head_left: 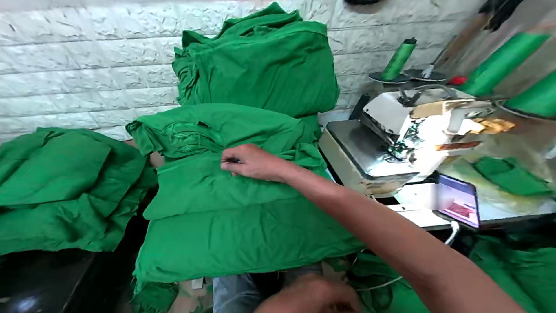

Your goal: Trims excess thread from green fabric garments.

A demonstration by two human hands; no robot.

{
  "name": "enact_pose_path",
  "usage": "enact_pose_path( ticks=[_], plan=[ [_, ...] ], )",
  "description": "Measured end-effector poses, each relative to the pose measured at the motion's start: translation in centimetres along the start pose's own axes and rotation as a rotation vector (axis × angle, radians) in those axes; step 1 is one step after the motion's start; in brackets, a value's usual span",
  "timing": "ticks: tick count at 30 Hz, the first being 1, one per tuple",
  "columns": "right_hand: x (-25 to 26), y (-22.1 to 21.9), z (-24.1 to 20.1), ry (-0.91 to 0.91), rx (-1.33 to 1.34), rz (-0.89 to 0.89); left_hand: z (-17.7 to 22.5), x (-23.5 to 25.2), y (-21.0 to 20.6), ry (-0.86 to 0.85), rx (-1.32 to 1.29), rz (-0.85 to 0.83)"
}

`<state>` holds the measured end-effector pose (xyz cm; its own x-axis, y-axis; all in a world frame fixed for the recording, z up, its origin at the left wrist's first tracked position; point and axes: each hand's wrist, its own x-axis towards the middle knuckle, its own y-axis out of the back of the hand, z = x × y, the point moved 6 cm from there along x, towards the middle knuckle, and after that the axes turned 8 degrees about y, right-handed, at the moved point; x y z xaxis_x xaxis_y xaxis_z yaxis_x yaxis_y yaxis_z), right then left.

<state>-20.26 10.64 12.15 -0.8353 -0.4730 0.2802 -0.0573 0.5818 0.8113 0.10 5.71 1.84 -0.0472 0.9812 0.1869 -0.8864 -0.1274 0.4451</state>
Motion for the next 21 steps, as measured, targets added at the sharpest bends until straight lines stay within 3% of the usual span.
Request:
enact_pose_path(
  ticks=[5,8,10,13,16,19,21],
  plan=[
    [-11.6,4.4,-1.4,-0.017,0.105,0.462,-3.0,-0.6,3.7,0.111,0.238,0.439],
    [-19.5,3.8,-0.5,-0.170,0.042,0.681,-4.3,0.4,3.2,0.080,0.605,0.679],
    [-23.8,2.4,-0.3,-0.309,-0.038,0.734,-4.4,1.0,2.6,0.062,0.785,0.804],
    [-28.1,-0.7,-0.4,-0.440,-0.165,0.642,-4.1,1.2,3.6,0.095,0.663,0.737],
    [-29.8,-3.6,-0.4,-0.449,-0.459,0.559,-3.2,0.3,5.5,0.131,0.443,0.708],
    [-30.3,-5.0,-0.4,-0.416,-0.570,0.728,-2.0,-0.2,6.7,0.138,0.327,0.720],
    [-29.7,-5.1,-1.0,-0.410,-0.568,0.838,-1.7,0.0,6.8,0.118,0.456,0.692]
  ],
)
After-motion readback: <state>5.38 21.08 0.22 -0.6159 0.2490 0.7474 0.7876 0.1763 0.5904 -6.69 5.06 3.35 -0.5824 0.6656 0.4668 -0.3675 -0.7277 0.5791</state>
